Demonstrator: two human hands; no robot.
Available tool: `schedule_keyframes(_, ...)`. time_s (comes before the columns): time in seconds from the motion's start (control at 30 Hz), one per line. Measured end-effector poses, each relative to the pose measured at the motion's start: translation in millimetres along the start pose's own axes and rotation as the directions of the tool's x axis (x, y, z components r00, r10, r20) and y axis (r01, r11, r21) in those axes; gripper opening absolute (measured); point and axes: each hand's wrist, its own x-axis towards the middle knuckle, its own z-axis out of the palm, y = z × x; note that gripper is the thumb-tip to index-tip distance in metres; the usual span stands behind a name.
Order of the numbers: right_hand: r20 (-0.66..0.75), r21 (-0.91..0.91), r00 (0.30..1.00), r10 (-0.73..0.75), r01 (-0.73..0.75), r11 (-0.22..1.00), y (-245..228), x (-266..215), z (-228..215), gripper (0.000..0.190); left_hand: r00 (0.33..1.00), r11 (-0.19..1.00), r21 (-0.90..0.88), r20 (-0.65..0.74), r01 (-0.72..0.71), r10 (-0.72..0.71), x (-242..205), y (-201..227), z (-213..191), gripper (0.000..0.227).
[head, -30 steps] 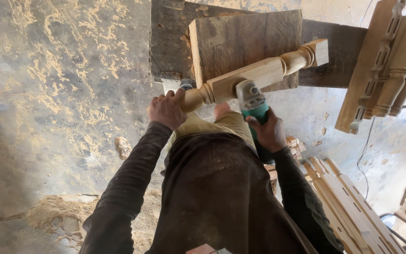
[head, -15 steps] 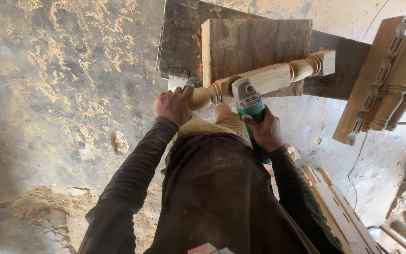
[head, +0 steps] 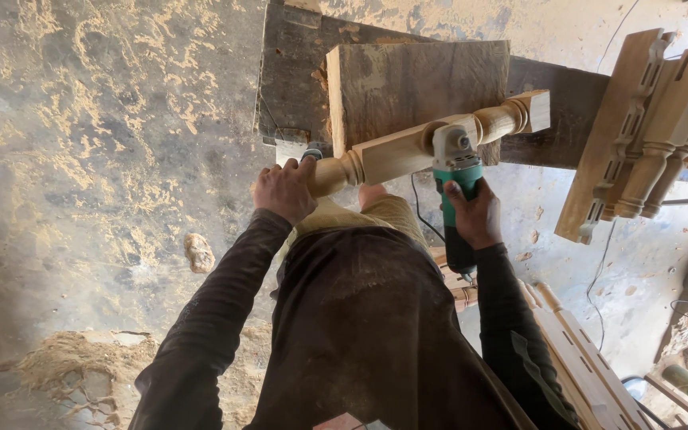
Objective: Sand the surface of a wooden furniture leg using a power angle grinder.
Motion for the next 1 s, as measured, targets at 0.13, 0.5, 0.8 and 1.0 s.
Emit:
schedule_keyframes(0.13, -0.020, 0.151, 0.992, 0.125, -0.120, 0.981, 10.3, 12.2, -12.5, 0.059, 1.000, 1.000, 0.018, 0.028, 0.009, -0.009, 2.7, -2.0, 4.3, 0.056)
schedule_keyframes(0.5, -0.069, 0.225, 0.984, 0.162, -0.143, 0.964, 5.0, 16.2, -0.7, 0.063, 0.999, 1.000, 0.008, 0.041, 0.013, -0.013, 1.0, 0.2, 0.9, 0.052)
schedule_keyframes(0.8, 0.004, -0.060, 0.999, 0.037, -0.037, 0.998, -27.1, -5.4, 34.1, 0.063, 0.998, 0.999, -0.038, -0.066, -0.024, 0.022, -1.9, -1.9, 1.5, 0.045)
schedule_keyframes(1.0, 0.058, -0.122, 0.996, -0.071, 0.078, 0.990, -42.3, -12.0, 47.4, 0.068, 0.998, 0.999, -0.043, -0.063, -0.025, 0.023, -0.7, -2.4, 5.3, 0.046)
